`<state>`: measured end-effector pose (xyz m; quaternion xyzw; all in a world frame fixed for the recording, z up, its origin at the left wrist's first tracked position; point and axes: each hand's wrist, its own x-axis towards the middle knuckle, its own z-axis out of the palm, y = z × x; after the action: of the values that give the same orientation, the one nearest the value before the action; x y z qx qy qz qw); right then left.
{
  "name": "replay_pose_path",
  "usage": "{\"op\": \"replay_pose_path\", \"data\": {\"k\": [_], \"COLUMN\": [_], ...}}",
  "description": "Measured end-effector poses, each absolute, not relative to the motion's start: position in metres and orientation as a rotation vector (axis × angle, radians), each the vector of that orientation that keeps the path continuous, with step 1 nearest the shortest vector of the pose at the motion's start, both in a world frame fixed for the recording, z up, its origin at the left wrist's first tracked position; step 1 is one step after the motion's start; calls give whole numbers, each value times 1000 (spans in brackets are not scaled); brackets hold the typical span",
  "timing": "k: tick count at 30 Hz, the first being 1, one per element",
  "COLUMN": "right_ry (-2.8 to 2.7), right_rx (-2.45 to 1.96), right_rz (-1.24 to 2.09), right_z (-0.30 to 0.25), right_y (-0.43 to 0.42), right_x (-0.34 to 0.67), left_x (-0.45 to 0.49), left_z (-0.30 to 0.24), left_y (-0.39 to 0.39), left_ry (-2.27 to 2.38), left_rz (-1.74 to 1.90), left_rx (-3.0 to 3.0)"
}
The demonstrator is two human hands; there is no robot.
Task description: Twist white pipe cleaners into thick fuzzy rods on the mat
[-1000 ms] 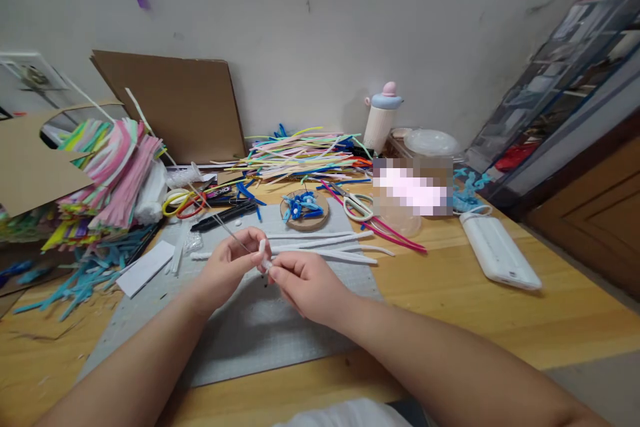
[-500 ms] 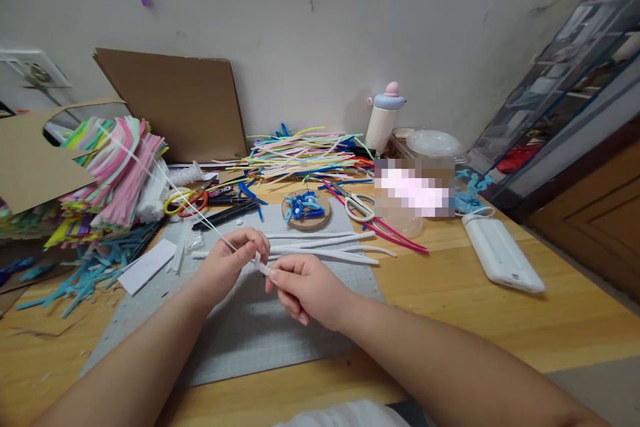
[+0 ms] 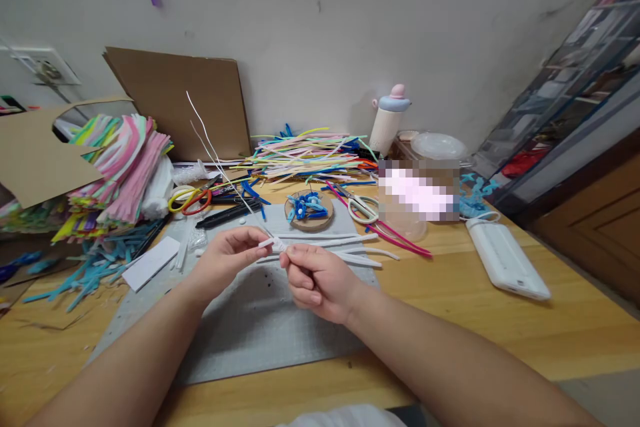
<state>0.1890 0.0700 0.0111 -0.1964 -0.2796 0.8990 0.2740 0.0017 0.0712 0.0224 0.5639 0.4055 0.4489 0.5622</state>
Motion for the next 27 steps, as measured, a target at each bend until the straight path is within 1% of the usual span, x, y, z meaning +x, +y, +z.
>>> {"op": "replay_pose_path", "data": {"k": [7, 12, 16, 27], "right_ry": [-735, -761, -784, -804], "right_rx": [-543, -545, -516, -444], "right_rz": [2508, 2586, 2585, 2573], "right_z": [10, 12, 13, 12], "right_y": [70, 71, 70, 70], "right_x": [192, 192, 192, 193], "left_x": [-2, -1, -1, 1], "left_z": [26, 23, 21, 14], "left_y": [70, 69, 69, 68], "left_ry": [1039, 914, 801, 730], "left_rz": [1102, 1074, 1074, 991], "left_rx": [1487, 1384, 1391, 1161]}}
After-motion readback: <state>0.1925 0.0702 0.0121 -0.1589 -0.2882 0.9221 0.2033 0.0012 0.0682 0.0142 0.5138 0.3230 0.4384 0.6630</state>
